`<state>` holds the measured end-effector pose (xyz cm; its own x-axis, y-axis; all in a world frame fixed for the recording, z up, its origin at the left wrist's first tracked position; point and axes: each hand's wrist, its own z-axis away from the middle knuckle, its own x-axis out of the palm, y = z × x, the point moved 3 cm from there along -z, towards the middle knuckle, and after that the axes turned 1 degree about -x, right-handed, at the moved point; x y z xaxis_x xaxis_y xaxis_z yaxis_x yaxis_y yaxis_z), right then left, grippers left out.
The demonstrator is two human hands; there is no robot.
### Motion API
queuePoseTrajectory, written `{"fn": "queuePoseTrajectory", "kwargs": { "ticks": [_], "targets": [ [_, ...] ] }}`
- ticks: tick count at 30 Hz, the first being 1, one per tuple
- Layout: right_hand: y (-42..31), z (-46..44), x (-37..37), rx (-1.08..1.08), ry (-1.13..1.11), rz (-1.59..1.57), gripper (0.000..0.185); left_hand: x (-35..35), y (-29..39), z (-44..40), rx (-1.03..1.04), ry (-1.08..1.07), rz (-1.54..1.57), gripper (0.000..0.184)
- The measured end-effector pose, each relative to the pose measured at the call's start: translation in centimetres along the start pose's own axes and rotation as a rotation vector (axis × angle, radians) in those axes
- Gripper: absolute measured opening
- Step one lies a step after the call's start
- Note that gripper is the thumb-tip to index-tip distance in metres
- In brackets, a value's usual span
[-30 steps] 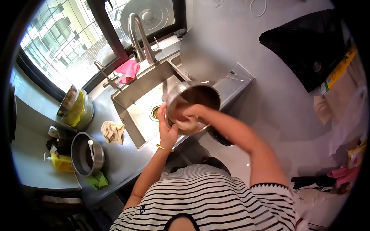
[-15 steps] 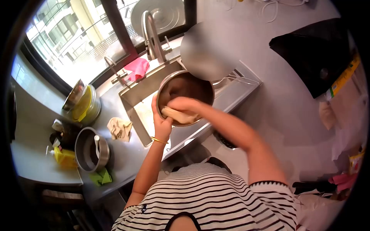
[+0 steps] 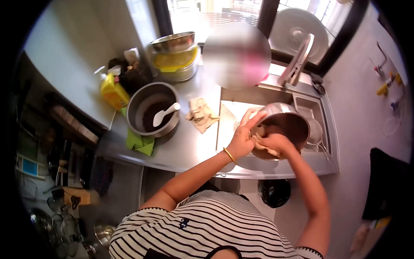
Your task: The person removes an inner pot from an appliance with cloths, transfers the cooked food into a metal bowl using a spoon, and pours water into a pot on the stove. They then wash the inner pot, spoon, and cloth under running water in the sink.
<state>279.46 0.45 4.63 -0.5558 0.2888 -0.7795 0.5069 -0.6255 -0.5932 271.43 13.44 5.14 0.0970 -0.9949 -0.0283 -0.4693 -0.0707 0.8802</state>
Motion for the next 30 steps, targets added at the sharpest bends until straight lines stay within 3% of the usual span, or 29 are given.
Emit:
{"fn": "queuePoseTrajectory", "kwargs": {
  "ticks": [1, 4, 6, 8, 9, 12, 13, 16, 18, 19, 21, 22, 24, 27, 28, 29, 30],
  "targets": [
    [0.1, -0.8, -0.1, -0.011, -0.018, 0.006, 0.033, -0.7, -0.2, 0.6, -0.038, -0.017, -0.024, 0.077],
    [1.1, -3.8, -2.7, 0.279, 0.217, 0.661, 0.034, -1.0, -1.1, 2.3, -0.068, 0.061, -0.04, 0.08],
    [-2.8, -5.0, -2.5, 0.408, 0.606, 0.335, 0.029, -2.1, -1.3, 2.6, -0.205, 0.162, 0.161, 0.082],
    [-5.1, -7.1, 3.1, 0.064, 0.992, -0.036, 0.027, -4.0, -1.4, 2.5, -0.046, 0.283, 0.036, 0.081],
    [-6.7, -6.9, 3.7, 0.06, 1.004, -0.035, 0.027, -5.8, -0.4, 2.0, -0.029, 0.252, -0.004, 0.079],
    [-10.7, -4.8, 7.0, -0.004, -0.046, -0.32, 0.022, -10.7, 0.7, 3.3, -0.103, 0.278, -0.095, 0.071],
    [-10.1, -4.2, 6.8, -0.172, -0.173, 0.06, 0.017, -11.9, 0.5, 4.2, -0.122, 0.241, -0.131, 0.07],
    [-9.0, -4.5, 4.5, -0.237, -0.292, 0.878, 0.018, -11.9, 1.2, 5.9, -0.171, 0.156, -0.218, 0.071],
    [-9.5, -4.8, 2.1, -0.622, 0.113, 0.805, 0.02, -12.0, 1.1, 6.4, -0.2, 0.252, -0.246, 0.075],
    [-9.3, -6.2, 2.5, -0.699, 0.038, 1.176, 0.019, -12.8, 0.9, 6.5, -0.244, 0.306, -0.184, 0.075],
    [-15.8, -3.4, -2.4, -1.091, 0.5, 0.798, 0.014, -14.6, 0.2, 8.0, -0.285, 0.396, -0.162, 0.076],
    [-15.8, -3.3, -3.3, -1.098, 0.621, 0.717, 0.013, -15.0, 0.5, 9.1, -0.306, 0.446, 0.054, 0.077],
    [-14.3, -4.2, -5.0, -0.837, 0.863, 0.303, 0.011, -16.0, 0.4, 11.9, -0.483, 0.49, 0.194, 0.077],
    [-10.6, -12.1, -1.6, -0.468, 0.606, -0.014, 0.009, -15.7, 1.7, 15.1, -0.6, 0.577, 0.113, 0.077],
    [-10.6, -12.8, 0.0, -0.257, 0.412, -0.199, 0.009, -15.3, 2.3, 15.9, -0.694, 0.633, 0.108, 0.078],
    [-6.8, -18.6, 3.9, -0.161, 0.287, -0.194, 0.009, -14.7, 2.7, 16.5, -0.792, 0.691, 0.106, 0.079],
    [-6.8, -20.9, 5.9, -0.194, 0.395, -0.085, 0.01, -14.1, 3.1, 16.7, -0.794, 0.709, 0.089, 0.079]
  ]
}}
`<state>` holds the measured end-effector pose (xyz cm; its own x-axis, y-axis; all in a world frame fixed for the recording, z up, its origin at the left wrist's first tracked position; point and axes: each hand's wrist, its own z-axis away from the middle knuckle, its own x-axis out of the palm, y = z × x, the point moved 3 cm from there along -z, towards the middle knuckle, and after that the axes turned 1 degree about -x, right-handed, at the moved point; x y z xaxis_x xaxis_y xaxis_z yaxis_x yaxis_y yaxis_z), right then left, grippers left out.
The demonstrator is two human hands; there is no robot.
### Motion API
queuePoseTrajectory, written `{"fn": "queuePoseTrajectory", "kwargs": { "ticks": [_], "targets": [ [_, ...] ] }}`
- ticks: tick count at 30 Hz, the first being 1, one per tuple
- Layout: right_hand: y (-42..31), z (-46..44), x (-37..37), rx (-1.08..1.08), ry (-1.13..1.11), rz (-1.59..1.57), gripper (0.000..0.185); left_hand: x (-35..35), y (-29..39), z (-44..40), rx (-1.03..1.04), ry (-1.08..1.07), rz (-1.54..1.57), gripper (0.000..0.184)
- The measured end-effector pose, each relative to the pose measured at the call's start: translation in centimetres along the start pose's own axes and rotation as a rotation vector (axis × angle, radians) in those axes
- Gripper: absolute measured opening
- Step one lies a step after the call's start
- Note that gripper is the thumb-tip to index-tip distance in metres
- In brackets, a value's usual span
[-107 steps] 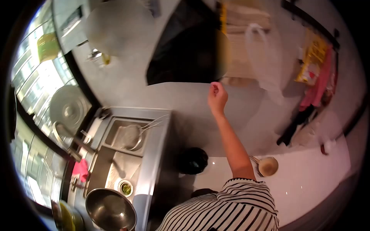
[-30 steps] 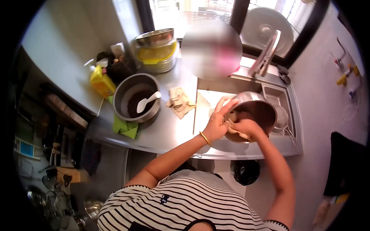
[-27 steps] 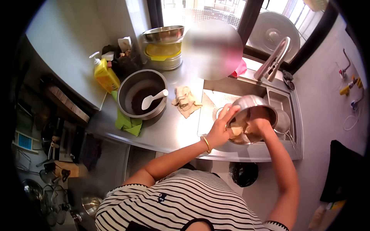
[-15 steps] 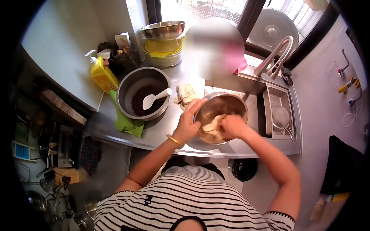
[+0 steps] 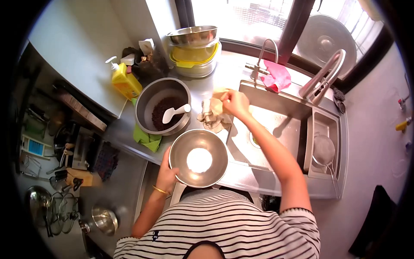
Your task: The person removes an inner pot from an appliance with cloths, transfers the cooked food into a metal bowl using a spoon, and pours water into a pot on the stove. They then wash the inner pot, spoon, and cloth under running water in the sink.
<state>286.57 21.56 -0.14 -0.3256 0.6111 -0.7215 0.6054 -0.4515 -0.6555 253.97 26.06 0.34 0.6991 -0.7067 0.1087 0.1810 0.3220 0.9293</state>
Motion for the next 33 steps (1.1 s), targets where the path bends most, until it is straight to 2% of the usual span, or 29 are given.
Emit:
{"fn": "queuePoseTrajectory", "kwargs": {
  "ticks": [2, 4, 5, 6, 7, 8, 9, 10, 12, 13, 14, 16, 18, 20, 21, 22, 24, 26, 28, 29, 30, 32, 33],
  "targets": [
    [2.0, -3.0, 4.2, 0.033, -0.012, -0.016, 0.013, 0.6, -0.5, 1.0, -0.105, 0.103, 0.051, 0.081],
    [2.9, -5.1, 5.9, 0.024, 0.04, 0.057, 0.017, 1.0, -3.3, 0.8, -0.024, 0.191, 0.175, 0.082],
    [2.3, -5.6, 5.5, -0.026, -0.097, 0.087, 0.021, 1.6, -3.3, 1.1, -0.053, 0.23, 0.21, 0.083],
    [1.3, -5.0, 4.7, -0.282, 0.136, 0.251, 0.02, 2.1, -3.4, 1.3, -0.079, 0.272, 0.25, 0.083],
    [0.8, -4.7, 4.1, -0.413, 0.269, 0.209, 0.019, 2.3, -4.3, 1.4, -0.146, 0.283, 0.301, 0.081],
    [-0.1, -4.3, 3.6, -0.454, 0.327, 0.074, 0.017, 2.8, -5.0, 1.7, -0.12, 0.356, 0.314, 0.077],
    [-1.3, -3.8, 3.6, -0.478, 0.266, -0.025, 0.017, 2.8, -5.8, 1.6, -0.041, 0.386, 0.217, 0.077],
    [-1.8, -4.1, 4.7, -0.304, 0.019, -0.397, 0.022, 2.5, -6.9, 1.5, 0.018, 0.413, 0.115, 0.077],
    [-5.0, -4.1, 4.6, -0.01, -0.286, -0.638, 0.026, 0.8, -6.4, 1.5, 0.17, 0.503, -0.036, 0.065],
    [-5.6, -4.6, 5.9, -0.094, -0.213, -0.609, 0.03, -1.2, -4.0, 1.6, 0.39, 0.594, -0.554, 0.054],
    [-6.2, -5.6, 6.8, -0.081, -0.197, -0.607, 0.03, -1.4, 0.0, 0.8, 0.618, 0.645, -1.072, 0.044],
    [-7.9, -7.0, 8.0, -0.308, -0.164, -0.254, 0.033, 0.1, 7.3, -2.9, 0.481, 0.442, -0.682, 0.032],
    [-8.3, -8.5, 10.1, -0.258, -0.302, -0.245, 0.035, 1.9, 9.6, -8.4, 0.569, 0.289, -0.901, 0.03],
    [-8.1, -9.4, 10.4, -0.245, -0.345, -0.226, 0.033, 3.3, 9.8, -12.4, 0.411, 0.048, -1.186, 0.028],
    [-7.8, -9.7, 10.5, -0.197, -0.399, -0.308, 0.032, 3.7, 10.0, -13.1, 0.398, -0.011, -1.217, 0.026],
    [-7.2, -9.7, 10.7, -0.144, -0.456, -0.39, 0.032, 3.5, 10.1, -13.8, 0.402, -0.028, -1.207, 0.026],
    [-5.4, -9.5, 9.1, -0.173, -0.262, -0.462, 0.035, 2.1, 11.0, -13.9, 0.652, -0.048, -1.112, 0.024],
    [-2.4, -7.6, 5.4, -0.049, -0.115, -0.177, 0.037, -0.9, 13.5, -13.1, 0.787, 0.074, -1.065, 0.019],
    [0.3, -5.3, 4.1, 0.043, -0.212, 0.009, 0.036, -4.6, 14.8, -12.7, 0.688, 0.147, -1.107, 0.016],
    [1.1, -4.4, 4.2, -0.091, -0.163, 0.016, 0.031, -6.2, 14.8, -12.8, 0.576, 0.187, -1.163, 0.014],
    [1.3, -4.0, 4.5, -0.077, -0.17, 0.026, 0.031, -7.4, 14.6, -12.9, 0.508, 0.205, -1.155, 0.013],
    [1.4, -4.5, 5.9, 0.015, -0.437, 0.16, 0.026, -8.1, 13.9, -13.3, 0.661, 0.162, -1.307, 0.012],
    [2.0, -5.0, 6.6, 0.068, -0.458, 0.145, 0.023, -8.1, 13.6, -13.4, 0.672, 0.169, -1.301, 0.012]
  ]
}}
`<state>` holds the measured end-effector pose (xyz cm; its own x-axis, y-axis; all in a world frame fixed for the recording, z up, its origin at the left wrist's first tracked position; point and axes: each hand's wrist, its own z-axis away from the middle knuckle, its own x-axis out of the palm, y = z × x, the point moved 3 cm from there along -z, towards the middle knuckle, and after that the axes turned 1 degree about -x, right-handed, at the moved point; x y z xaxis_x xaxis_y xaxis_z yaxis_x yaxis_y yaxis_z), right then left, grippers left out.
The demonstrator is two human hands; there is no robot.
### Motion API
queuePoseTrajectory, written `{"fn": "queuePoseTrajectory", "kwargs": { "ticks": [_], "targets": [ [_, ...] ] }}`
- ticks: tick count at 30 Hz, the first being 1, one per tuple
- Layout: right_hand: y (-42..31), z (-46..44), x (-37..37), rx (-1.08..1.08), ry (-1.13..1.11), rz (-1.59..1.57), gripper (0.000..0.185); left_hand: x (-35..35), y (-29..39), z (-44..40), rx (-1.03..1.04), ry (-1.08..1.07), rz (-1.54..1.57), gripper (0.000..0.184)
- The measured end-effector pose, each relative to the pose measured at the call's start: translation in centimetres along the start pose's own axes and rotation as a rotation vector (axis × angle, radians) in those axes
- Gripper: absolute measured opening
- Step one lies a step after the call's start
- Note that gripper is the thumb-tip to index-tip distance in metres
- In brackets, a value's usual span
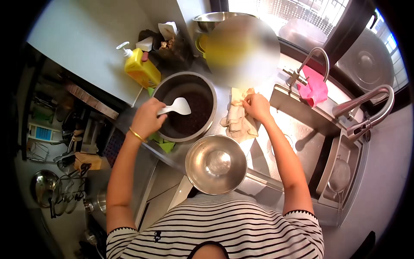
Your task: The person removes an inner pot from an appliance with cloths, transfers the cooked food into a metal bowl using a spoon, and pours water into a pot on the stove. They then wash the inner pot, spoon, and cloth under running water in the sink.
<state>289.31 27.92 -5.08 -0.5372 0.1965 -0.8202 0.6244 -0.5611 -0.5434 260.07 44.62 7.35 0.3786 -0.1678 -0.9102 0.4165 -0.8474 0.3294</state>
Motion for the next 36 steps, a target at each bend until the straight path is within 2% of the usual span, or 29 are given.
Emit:
{"fn": "queuePoseTrajectory", "kwargs": {
  "ticks": [1, 2, 3, 4, 5, 7, 8, 9, 11, 12, 14, 15, 17, 19, 20, 23, 27, 29, 30, 31, 34, 36],
  "targets": [
    [0.5, -0.5, 0.3, -0.009, 0.005, 0.011, 0.023, 0.7, 0.2, 0.2, 0.023, -0.067, -0.145, 0.012],
    [0.6, -0.6, -0.1, -0.138, 0.148, -0.183, 0.022, 1.3, 0.6, 0.3, 0.039, -0.136, -0.29, 0.013],
    [0.8, -0.4, -0.5, -0.264, 0.282, -0.38, 0.021, 1.4, 0.7, 0.3, 0.029, -0.13, -0.283, 0.013],
    [1.2, 0.0, -0.8, -0.315, 0.479, -0.273, 0.021, 1.6, 0.9, 0.2, 0.051, -0.132, -0.339, 0.013],
    [0.6, 1.3, -1.1, -0.313, 0.472, -0.267, 0.021, 1.8, 1.0, 0.3, 0.077, -0.138, -0.395, 0.014],
    [-2.1, 6.0, -3.4, -0.431, 0.999, 0.073, 0.029, 1.9, 0.8, 0.7, 0.062, -0.144, -0.389, 0.014],
    [-2.9, 7.2, -3.0, -0.606, 0.887, 0.037, 0.035, 2.0, 0.7, 0.7, 0.051, -0.144, -0.395, 0.014],
    [-3.9, 7.4, -1.8, -0.648, 0.653, -0.106, 0.032, 1.9, 0.7, 0.6, 0.045, -0.143, -0.389, 0.014],
    [-5.0, 7.4, 0.2, -0.652, 0.39, 0.32, 0.025, 2.0, 0.4, 0.5, 0.035, -0.227, -0.509, 0.01],
    [-4.4, 7.0, 0.7, -0.655, 0.392, 0.325, 0.025, 2.0, 0.5, 0.5, 0.034, -0.22, -0.508, 0.01],
    [-3.0, 4.7, 1.6, -0.538, 0.175, 0.266, 0.019, 2.0, 0.4, 0.3, 0.007, -0.282, -0.602, 0.008],
    [-4.4, 4.8, -0.2, -0.556, 0.312, 0.137, 0.017, 1.6, 0.2, 0.2, -0.005, -0.272, -0.603, 0.008],
    [-5.5, 3.9, -2.8, -0.257, 0.296, -0.034, 0.017, 1.0, 0.2, 0.5, 0.008, -0.238, -0.55, 0.009],
    [-7.3, 3.1, -4.3, -0.33, 0.486, 0.052, 0.017, 1.1, -0.2, 0.6, -0.019, -0.266, -0.474, 0.009],
    [-8.1, 2.3, -4.6, -0.253, 0.466, 0.049, 0.02, 1.1, -0.4, 0.4, -0.039, -0.281, -0.408, 0.009],
    [-8.0, -3.1, -3.4, -0.201, 0.537, 0.159, 0.023, 2.0, -0.6, 0.5, -0.017, -0.261, -0.36, 0.01],
    [-10.2, -5.1, -3.7, -0.183, 0.621, 0.078, 0.026, 2.0, -0.8, 0.7, -0.038, -0.256, -0.338, 0.011],
    [-11.2, -4.9, -2.3, -0.236, 0.187, -0.651, 0.028, 2.3, -1.2, 0.9, -0.058, -0.263, -0.311, 0.011],
    [-11.5, -4.5, -1.5, -0.199, 0.014, -0.819, 0.03, 2.2, -1.2, 0.9, -0.059, -0.261, -0.308, 0.011],
    [-11.6, -3.7, -1.3, -0.161, -0.048, -0.849, 0.029, 2.2, -1.1, 0.8, -0.066, -0.267, -0.297, 0.011],
    [-11.7, -2.3, -1.0, -0.045, -0.044, -0.878, 0.029, 2.5, -1.1, 0.9, -0.068, -0.261, -0.283, 0.01],
    [-10.6, -2.7, 0.1, 0.05, -0.09, -1.059, 0.031, 2.9, -1.1, 0.7, -0.053, -0.251, -0.285, 0.01]
  ]
}}
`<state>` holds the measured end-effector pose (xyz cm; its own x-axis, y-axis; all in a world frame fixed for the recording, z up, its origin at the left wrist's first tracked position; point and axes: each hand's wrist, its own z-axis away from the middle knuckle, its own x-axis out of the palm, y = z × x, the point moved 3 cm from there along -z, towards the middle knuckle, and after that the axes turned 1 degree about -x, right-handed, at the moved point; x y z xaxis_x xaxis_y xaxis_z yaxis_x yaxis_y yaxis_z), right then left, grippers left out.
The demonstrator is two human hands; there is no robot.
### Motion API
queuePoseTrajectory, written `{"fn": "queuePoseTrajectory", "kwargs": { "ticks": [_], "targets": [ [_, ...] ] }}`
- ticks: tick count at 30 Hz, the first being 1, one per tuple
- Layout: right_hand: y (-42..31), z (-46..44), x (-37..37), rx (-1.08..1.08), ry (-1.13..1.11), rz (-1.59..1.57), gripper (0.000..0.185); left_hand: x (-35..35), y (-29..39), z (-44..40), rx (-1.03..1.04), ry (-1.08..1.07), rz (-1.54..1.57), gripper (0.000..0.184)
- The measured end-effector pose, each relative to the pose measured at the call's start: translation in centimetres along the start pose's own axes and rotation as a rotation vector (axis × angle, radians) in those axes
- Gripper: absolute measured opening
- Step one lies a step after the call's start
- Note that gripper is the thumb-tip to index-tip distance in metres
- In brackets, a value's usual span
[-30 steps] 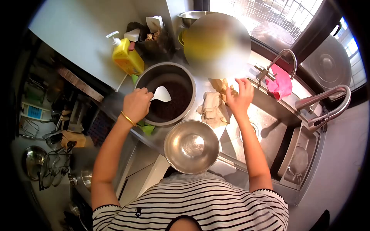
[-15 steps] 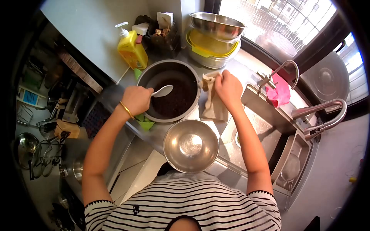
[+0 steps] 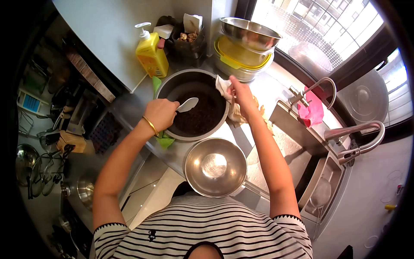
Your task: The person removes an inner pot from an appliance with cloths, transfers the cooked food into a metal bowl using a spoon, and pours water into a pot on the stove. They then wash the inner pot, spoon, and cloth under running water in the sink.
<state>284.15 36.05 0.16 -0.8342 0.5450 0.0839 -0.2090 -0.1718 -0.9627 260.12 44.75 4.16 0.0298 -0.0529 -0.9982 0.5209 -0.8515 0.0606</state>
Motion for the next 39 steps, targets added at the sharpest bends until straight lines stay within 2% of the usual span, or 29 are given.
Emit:
{"fn": "queuePoseTrajectory", "kwargs": {
  "ticks": [3, 5, 7, 9, 11, 13, 15, 17, 19, 23, 25, 28, 33, 36, 37, 39],
  "targets": [
    [3.0, -1.3, -0.3, -0.058, 0.039, 0.097, 0.035, 0.2, 0.1, -0.6, -0.018, -0.004, -0.033, 0.009],
    [2.9, -0.7, 0.0, -0.038, 0.077, 0.074, 0.035, 0.4, -0.1, -0.8, -0.02, -0.105, -0.095, 0.009],
    [1.3, 1.3, 0.7, 0.121, 0.013, 0.236, 0.032, 0.0, -0.4, -1.0, 0.013, -0.089, -0.132, 0.01],
    [1.8, 0.9, 0.5, 0.046, -0.056, 0.24, 0.029, -1.2, -0.7, -1.4, 0.058, -0.076, -0.173, 0.011],
    [1.4, 0.6, 0.5, -0.078, -0.14, 0.34, 0.029, -3.4, -1.3, -2.2, 0.103, 0.071, -0.256, 0.013],
    [0.9, 0.2, 0.7, -0.158, -0.133, 0.32, 0.027, -3.8, -1.8, -3.0, 0.152, 0.089, -0.312, 0.014],
    [-0.8, -0.3, 1.3, -0.34, -0.161, 0.456, 0.021, -3.9, -1.8, -3.6, 0.288, 0.235, -0.492, 0.012],
    [-2.1, 0.1, 1.6, -0.398, -0.127, 0.567, 0.022, -3.5, -2.0, -4.2, 0.305, 0.2, -0.523, 0.013],
    [-3.0, 0.1, 2.0, -0.723, -0.083, 0.827, 0.023, -2.6, -2.2, -4.9, 0.336, 0.111, -0.429, 0.012],
    [-3.5, 0.4, 2.6, -0.677, -0.119, 0.77, 0.024, -1.4, -2.4, -5.7, 0.293, -0.027, -0.311, 0.011],
    [-3.4, 0.2, 2.5, -0.699, -0.103, 0.775, 0.023, -0.9, -2.9, -5.9, 0.251, 0.058, -0.128, 0.009],
    [-3.5, 0.6, 2.8, -0.717, -0.105, 0.753, 0.023, -0.5, -2.4, -5.6, 0.242, 0.109, -0.018, 0.009],
    [-4.4, 1.2, 3.1, -0.71, -0.17, 0.793, 0.022, -1.5, 1.4, -2.2, 0.351, 0.203, -0.118, 0.007],
    [-5.2, 0.7, 3.1, -0.728, -0.182, 0.802, 0.023, -1.3, 3.7, 0.7, 0.543, 0.227, -0.26, 0.008],
    [-5.5, 0.6, 3.3, -0.739, -0.192, 0.811, 0.022, -1.6, 3.4, 0.6, 0.538, 0.226, -0.261, 0.008],
    [-5.7, 0.1, 3.5, -0.75, -0.199, 0.816, 0.022, -3.4, 1.6, -0.1, 0.379, 0.35, -0.364, 0.008]
  ]
}}
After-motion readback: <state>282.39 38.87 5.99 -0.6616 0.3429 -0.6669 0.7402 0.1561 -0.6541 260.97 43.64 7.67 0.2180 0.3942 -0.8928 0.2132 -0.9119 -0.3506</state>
